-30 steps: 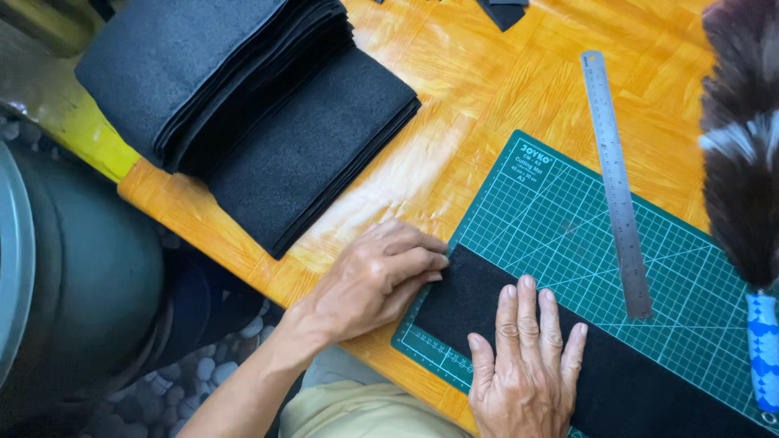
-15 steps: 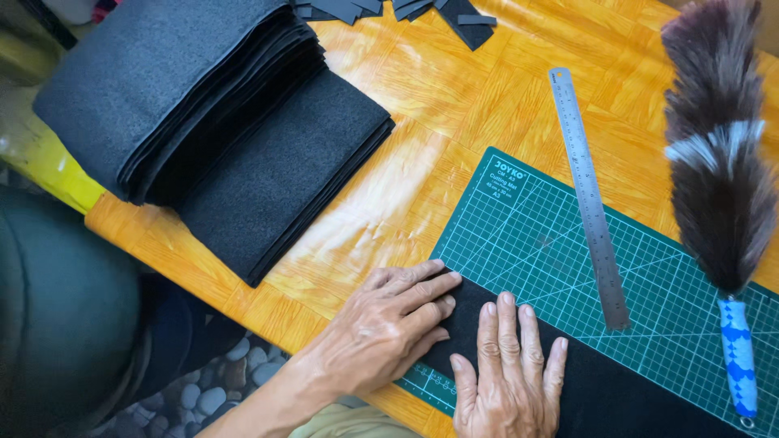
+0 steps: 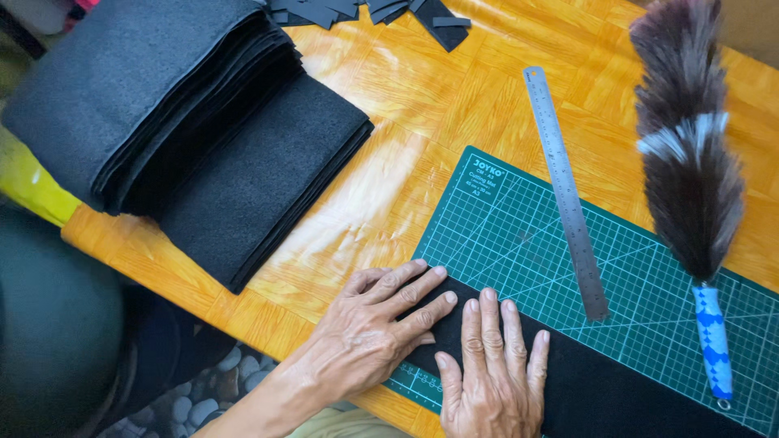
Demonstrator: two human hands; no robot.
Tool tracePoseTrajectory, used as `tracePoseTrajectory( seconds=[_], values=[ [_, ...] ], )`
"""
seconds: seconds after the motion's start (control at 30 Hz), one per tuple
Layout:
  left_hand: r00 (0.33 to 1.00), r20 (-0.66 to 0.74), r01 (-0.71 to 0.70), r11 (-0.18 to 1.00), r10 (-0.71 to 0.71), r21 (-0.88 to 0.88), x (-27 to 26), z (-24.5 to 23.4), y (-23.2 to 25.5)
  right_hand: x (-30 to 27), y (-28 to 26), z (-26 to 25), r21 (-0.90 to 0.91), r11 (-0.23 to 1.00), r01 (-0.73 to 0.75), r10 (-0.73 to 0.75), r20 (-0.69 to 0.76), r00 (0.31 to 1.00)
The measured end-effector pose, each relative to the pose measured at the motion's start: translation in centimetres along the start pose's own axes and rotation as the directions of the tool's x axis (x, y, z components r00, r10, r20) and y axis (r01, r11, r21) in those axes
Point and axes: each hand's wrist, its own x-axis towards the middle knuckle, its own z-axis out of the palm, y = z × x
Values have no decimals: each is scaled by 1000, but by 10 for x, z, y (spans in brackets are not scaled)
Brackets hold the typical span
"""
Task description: The person measures and cuts a long strip of black fabric on a green cutting mat using a metal ruler and a red utility knife. They align the ruler, make straight cuts, and stack the resulting fabric pieces on the left side of the table.
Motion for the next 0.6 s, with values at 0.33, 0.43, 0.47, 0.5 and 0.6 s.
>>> tracePoseTrajectory(
  seconds=[0.33,0.43,0.47,0.5,0.6],
  values=[
    [999,41,-27,999,26,36,0,-2,0,7,2,-23,130,990,-46,31,111,993],
    [1000,20,-18,997,17,81,-1,3,-3,1,13,-25,157,986,-46,26,133,991],
    [1000,6,-8,995,8,101,-2,6,-4,-3,19,-27,137,987,-84,60,173,983],
    [1000,-8,12,992,-11,125,-5,8,-5,-7,24,-29,121,986,-113,85,215,973],
    [1000,8,9,990,-10,142,-7,11,-7,-28,49,-27,94,977,-190,165,223,961]
  ],
)
